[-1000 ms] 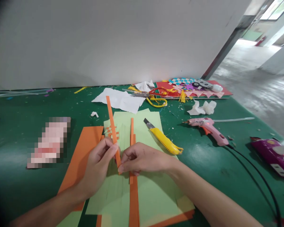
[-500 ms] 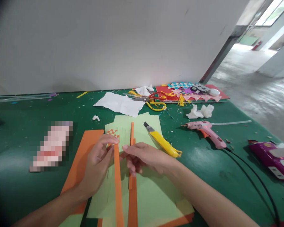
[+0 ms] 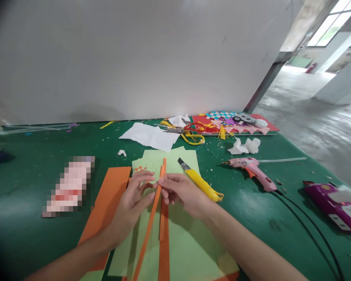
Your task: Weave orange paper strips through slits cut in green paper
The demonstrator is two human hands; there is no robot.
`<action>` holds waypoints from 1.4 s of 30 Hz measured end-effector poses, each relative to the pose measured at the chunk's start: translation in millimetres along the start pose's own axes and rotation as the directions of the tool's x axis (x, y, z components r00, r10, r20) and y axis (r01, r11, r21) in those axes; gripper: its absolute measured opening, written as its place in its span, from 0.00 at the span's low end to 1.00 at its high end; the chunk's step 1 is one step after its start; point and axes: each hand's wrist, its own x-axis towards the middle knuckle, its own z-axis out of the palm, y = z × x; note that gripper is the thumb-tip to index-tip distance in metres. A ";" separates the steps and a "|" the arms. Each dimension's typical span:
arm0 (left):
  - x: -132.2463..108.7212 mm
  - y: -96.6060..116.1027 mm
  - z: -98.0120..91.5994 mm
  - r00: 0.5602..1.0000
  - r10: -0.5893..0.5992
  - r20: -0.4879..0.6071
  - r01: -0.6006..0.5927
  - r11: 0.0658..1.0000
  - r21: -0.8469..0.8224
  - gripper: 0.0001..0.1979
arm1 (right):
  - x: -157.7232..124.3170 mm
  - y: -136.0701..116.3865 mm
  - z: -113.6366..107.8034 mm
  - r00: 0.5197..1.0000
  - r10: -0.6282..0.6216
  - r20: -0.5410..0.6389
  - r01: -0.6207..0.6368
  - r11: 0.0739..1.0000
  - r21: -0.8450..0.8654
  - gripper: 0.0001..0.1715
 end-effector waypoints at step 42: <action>1.9 -2.3 2.9 0.987 -0.116 0.109 0.100 0.984 0.147 0.07 | -4.6 -0.6 2.8 0.958 -0.283 -0.044 0.233 0.858 -0.459 0.15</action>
